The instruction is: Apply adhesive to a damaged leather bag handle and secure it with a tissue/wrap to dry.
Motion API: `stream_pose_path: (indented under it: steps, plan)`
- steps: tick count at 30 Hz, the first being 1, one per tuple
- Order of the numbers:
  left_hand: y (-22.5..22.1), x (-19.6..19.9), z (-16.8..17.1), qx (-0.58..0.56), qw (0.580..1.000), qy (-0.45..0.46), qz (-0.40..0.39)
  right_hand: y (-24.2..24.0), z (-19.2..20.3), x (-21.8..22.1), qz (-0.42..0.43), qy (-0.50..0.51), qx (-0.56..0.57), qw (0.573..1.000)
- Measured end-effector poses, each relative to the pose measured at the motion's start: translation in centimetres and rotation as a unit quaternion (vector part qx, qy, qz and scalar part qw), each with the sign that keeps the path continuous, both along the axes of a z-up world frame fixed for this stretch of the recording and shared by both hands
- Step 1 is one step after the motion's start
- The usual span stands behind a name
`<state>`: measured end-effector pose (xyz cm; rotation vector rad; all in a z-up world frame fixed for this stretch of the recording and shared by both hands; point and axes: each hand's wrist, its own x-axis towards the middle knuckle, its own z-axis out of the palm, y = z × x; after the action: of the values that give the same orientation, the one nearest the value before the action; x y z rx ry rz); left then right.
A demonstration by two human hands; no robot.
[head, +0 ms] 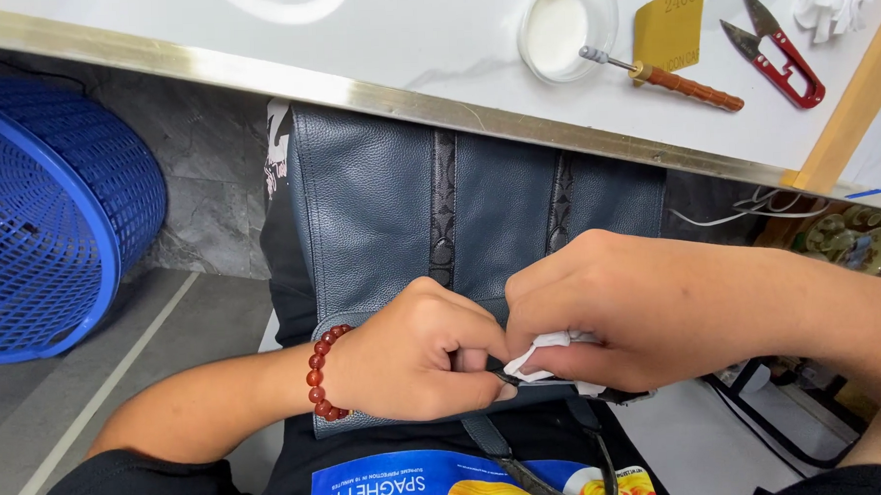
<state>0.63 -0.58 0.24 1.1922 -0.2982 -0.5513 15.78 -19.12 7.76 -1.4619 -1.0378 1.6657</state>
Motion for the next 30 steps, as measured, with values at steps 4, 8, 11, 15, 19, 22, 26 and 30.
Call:
stream_pose_path:
  steps: [4, 8, 11, 15, 19, 22, 26, 30]
  plan:
    - [0.3, 0.2, -0.4, -0.013, 1.000, 0.008, -0.004, -1.0, 0.3, 0.6, -0.031, -0.007, 0.002, 1.000]
    - [0.6, 0.2, -0.5, -0.005, 1.000, 0.020, -0.016, -2.8, 0.3, 1.0, -0.061, -0.006, 0.026, 0.998]
    - [0.7, 0.2, -0.5, -0.003, 0.999, 0.042, -0.024, -3.8, 0.4, 1.1, -0.081, 0.002, 0.018, 0.997]
    - [0.9, 0.2, -1.0, 0.009, 0.999, 0.041, -0.031, -4.8, 0.7, 1.1, -0.101, 0.012, 0.010, 0.995]
    - [1.2, -0.3, -1.9, 0.001, 1.000, 0.026, -0.005, -6.0, 1.0, 1.2, -0.107, -0.007, 0.023, 0.994]
    - [1.2, -0.9, -2.8, -0.025, 0.999, 0.036, 0.018, -6.6, 1.3, 1.1, -0.129, -0.029, 0.056, 0.990]
    - [1.3, -0.9, -2.8, -0.032, 0.998, 0.044, 0.024, -7.2, 1.4, 0.8, -0.152, -0.022, 0.081, 0.985]
    - [1.3, -0.8, -2.4, -0.020, 0.999, 0.031, 0.022, -7.3, 1.5, 0.6, -0.151, -0.055, 0.089, 0.983]
